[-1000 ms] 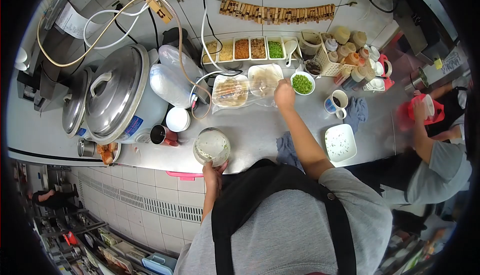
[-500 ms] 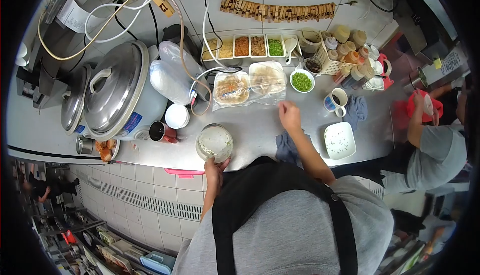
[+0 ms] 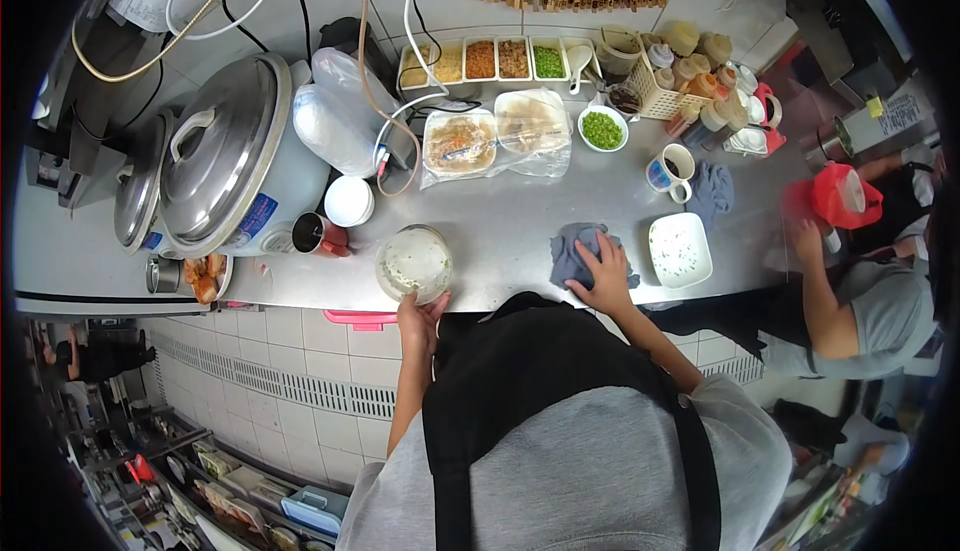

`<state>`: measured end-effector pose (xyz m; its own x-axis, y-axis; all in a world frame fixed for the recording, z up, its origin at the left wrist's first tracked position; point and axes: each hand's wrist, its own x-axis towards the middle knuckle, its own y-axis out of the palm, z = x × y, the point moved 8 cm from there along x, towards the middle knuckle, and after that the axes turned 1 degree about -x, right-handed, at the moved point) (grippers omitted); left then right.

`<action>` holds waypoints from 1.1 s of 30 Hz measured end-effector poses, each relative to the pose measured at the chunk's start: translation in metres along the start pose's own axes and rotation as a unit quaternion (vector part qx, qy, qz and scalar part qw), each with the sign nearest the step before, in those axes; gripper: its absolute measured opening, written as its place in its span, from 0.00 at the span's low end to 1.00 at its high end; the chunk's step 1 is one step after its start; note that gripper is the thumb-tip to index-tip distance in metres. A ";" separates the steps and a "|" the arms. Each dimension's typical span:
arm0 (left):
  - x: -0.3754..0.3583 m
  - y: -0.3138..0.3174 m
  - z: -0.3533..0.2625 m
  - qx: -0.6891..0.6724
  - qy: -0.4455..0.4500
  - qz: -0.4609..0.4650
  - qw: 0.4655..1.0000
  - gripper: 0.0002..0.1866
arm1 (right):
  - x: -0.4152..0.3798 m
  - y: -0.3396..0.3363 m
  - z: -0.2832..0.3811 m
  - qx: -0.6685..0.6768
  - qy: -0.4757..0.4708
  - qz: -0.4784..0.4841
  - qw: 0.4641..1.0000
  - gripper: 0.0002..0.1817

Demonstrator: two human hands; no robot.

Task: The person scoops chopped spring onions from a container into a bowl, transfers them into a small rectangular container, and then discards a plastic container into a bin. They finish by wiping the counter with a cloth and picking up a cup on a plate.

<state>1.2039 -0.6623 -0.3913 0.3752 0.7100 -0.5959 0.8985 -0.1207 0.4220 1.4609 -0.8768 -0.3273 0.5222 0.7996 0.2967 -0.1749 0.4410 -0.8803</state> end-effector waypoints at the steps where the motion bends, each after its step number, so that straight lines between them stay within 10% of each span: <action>1: -0.005 -0.005 -0.002 -0.004 0.002 -0.006 1.000 0.25 | -0.007 0.017 -0.006 -0.042 0.000 0.027 0.999 0.29; 5: -0.021 -0.027 -0.004 -0.004 0.012 -0.009 1.000 0.26 | 0.006 0.054 -0.036 0.032 0.028 0.039 0.998 0.25; 9: -0.052 -0.061 -0.007 -0.021 0.023 -0.063 0.998 0.25 | 0.070 0.030 -0.085 0.029 0.143 -0.152 0.978 0.28; 12: -0.080 -0.086 -0.006 -0.027 0.032 -0.107 0.993 0.26 | 0.079 0.079 -0.114 -0.062 0.143 -0.081 0.984 0.31; 22: -0.112 -0.134 0.024 -0.084 0.050 -0.178 0.979 0.24 | 0.024 0.145 0.109 0.268 -0.093 0.092 0.954 0.25; 33: -0.141 -0.154 0.070 0.036 -0.047 -0.202 0.978 0.25 | 0.047 0.059 -0.019 0.287 0.078 -0.078 0.952 0.28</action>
<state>1.0281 -0.7929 -0.4204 0.0018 0.6435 -0.7655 0.9902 0.1057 0.0912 1.4915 -0.8208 -0.3724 0.6888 0.6554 0.3098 -0.4887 0.7354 -0.4694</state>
